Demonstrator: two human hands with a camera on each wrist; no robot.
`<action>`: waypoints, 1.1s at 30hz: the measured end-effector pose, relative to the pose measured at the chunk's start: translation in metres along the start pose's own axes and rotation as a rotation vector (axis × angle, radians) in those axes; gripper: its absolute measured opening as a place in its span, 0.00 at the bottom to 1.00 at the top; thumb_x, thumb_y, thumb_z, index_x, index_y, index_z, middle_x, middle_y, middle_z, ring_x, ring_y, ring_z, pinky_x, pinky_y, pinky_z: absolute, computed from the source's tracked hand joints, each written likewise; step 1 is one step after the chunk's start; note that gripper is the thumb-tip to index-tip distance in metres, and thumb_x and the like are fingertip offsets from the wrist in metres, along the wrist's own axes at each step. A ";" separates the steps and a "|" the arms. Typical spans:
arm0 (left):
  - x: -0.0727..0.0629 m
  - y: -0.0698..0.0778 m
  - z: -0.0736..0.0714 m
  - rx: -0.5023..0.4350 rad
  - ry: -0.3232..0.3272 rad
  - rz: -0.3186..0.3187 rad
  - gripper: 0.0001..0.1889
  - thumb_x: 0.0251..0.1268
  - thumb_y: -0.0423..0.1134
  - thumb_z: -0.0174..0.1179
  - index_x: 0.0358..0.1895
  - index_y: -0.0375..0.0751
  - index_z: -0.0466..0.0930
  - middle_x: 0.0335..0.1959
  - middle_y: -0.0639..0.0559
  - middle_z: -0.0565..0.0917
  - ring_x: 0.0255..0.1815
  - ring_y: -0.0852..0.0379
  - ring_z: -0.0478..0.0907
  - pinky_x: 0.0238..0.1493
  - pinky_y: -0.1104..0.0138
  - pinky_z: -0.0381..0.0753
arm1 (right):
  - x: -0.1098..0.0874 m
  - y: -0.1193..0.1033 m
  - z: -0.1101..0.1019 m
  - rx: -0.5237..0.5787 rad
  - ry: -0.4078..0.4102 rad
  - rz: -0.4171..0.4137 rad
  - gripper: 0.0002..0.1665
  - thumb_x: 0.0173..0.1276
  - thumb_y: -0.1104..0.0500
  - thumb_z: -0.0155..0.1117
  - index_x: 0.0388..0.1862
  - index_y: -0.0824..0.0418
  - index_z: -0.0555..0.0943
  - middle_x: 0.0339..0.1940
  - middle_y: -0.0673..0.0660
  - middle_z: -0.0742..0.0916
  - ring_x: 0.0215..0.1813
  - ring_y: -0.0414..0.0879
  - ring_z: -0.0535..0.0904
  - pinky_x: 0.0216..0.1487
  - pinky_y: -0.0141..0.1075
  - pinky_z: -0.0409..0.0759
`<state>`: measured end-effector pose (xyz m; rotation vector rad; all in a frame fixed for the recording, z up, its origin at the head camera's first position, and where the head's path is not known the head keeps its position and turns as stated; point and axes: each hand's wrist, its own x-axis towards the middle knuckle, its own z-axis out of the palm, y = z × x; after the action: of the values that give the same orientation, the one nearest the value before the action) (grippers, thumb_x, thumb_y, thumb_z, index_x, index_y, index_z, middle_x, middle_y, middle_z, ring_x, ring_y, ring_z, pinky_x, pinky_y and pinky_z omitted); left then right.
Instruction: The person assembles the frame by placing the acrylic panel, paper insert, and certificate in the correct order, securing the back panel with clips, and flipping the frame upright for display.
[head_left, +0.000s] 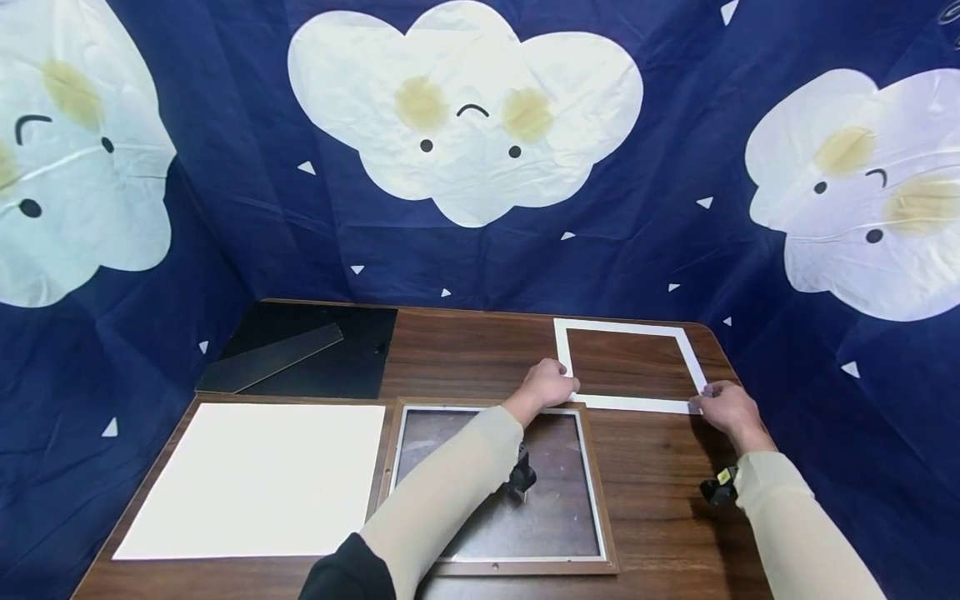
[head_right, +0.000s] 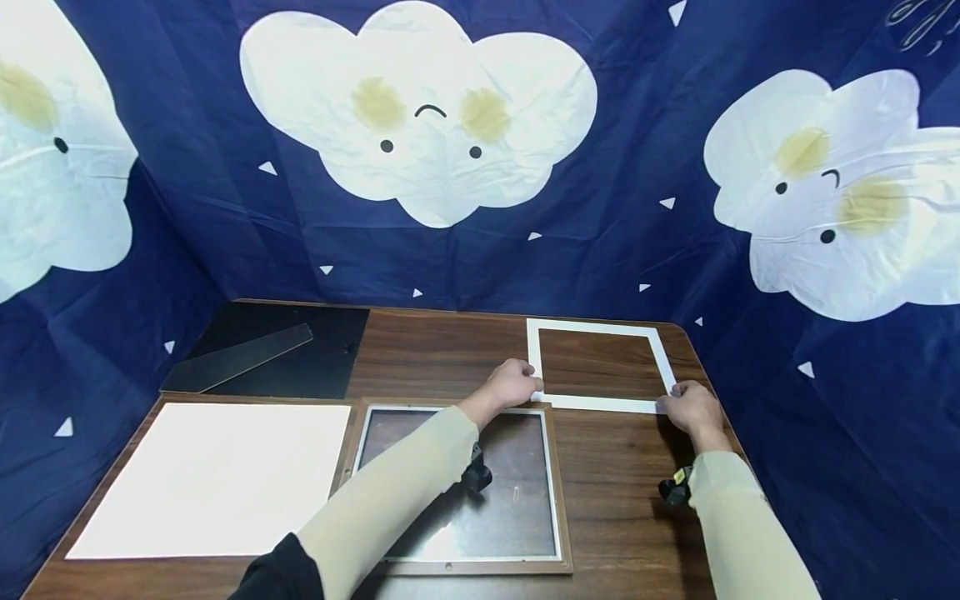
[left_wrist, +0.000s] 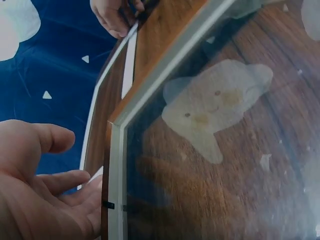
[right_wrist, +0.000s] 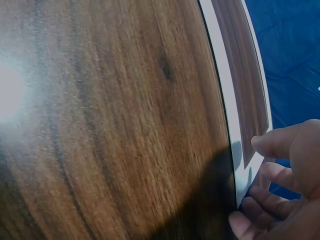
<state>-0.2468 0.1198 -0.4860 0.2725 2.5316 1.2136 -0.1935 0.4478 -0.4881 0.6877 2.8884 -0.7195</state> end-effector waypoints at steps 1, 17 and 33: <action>0.000 0.000 0.000 -0.019 0.008 -0.011 0.20 0.64 0.44 0.61 0.54 0.34 0.84 0.56 0.45 0.85 0.56 0.49 0.81 0.58 0.63 0.80 | 0.000 0.000 0.000 0.025 -0.007 0.017 0.32 0.70 0.53 0.63 0.63 0.75 0.73 0.57 0.76 0.80 0.55 0.68 0.75 0.58 0.58 0.75; -0.004 0.011 0.001 -0.193 0.115 -0.139 0.15 0.60 0.42 0.65 0.18 0.47 0.74 0.24 0.52 0.78 0.31 0.53 0.75 0.31 0.67 0.73 | 0.003 0.002 0.000 0.166 -0.024 0.106 0.33 0.70 0.56 0.64 0.66 0.75 0.71 0.57 0.75 0.78 0.52 0.64 0.75 0.53 0.54 0.77; 0.007 0.000 0.008 -0.310 0.164 -0.172 0.09 0.57 0.32 0.67 0.42 0.36 0.86 0.42 0.47 0.86 0.42 0.52 0.80 0.42 0.66 0.80 | 0.007 0.013 0.004 0.113 0.034 0.101 0.29 0.65 0.64 0.66 0.64 0.74 0.75 0.60 0.77 0.77 0.55 0.68 0.75 0.58 0.58 0.74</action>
<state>-0.2507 0.1278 -0.4917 -0.1198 2.3896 1.5853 -0.1943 0.4585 -0.4987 0.8598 2.8361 -0.8704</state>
